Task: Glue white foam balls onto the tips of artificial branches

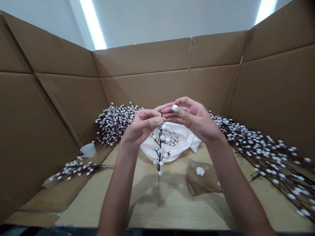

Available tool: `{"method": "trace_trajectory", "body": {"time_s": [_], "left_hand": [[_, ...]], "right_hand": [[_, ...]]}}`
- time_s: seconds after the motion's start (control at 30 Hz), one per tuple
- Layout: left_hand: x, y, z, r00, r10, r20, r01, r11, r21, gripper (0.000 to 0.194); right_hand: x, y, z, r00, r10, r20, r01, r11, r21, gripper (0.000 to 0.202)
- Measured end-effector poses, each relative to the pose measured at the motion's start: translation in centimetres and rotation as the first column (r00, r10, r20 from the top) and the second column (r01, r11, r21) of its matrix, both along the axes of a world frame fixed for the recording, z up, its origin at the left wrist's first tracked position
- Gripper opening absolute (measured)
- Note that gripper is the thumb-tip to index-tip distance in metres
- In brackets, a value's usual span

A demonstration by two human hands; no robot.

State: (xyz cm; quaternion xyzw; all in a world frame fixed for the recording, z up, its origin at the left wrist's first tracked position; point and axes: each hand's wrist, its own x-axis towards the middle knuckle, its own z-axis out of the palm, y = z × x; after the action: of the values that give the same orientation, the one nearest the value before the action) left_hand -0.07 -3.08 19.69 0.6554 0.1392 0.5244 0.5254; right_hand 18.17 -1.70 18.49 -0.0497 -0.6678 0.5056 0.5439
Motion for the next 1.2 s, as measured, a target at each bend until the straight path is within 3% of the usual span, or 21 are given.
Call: {"method": "trace_trajectory", "body": {"time_s": [0.23,0.43,0.7,1.2], "left_hand": [[0.2,0.0,0.5,0.996,0.014,-0.086,-0.012,0.999,0.035,0.003],[0.4,0.0,0.3,0.98,0.133,-0.15,-0.14,0.989,-0.038,0.005],[1.0,-0.7,0.5,0.943,0.216,-0.252,-0.223,0.975,0.002,0.009],[1.0,-0.9,0.3,0.915,0.286,-0.284,-0.278,0.958,0.071,0.008]], "right_hand": [[1.1,0.2,0.4,0.961,-0.259,-0.095,0.264,0.964,0.041,0.028],[1.7,-0.3,0.6,0.947,-0.303,-0.104,0.314,0.943,0.114,0.024],[1.7,-0.1,0.4,0.964,-0.266,-0.027,0.267,0.961,0.064,0.024],[1.6,-1.3,0.7,0.984,-0.171,0.054,0.17,0.985,0.018,0.025]]}}
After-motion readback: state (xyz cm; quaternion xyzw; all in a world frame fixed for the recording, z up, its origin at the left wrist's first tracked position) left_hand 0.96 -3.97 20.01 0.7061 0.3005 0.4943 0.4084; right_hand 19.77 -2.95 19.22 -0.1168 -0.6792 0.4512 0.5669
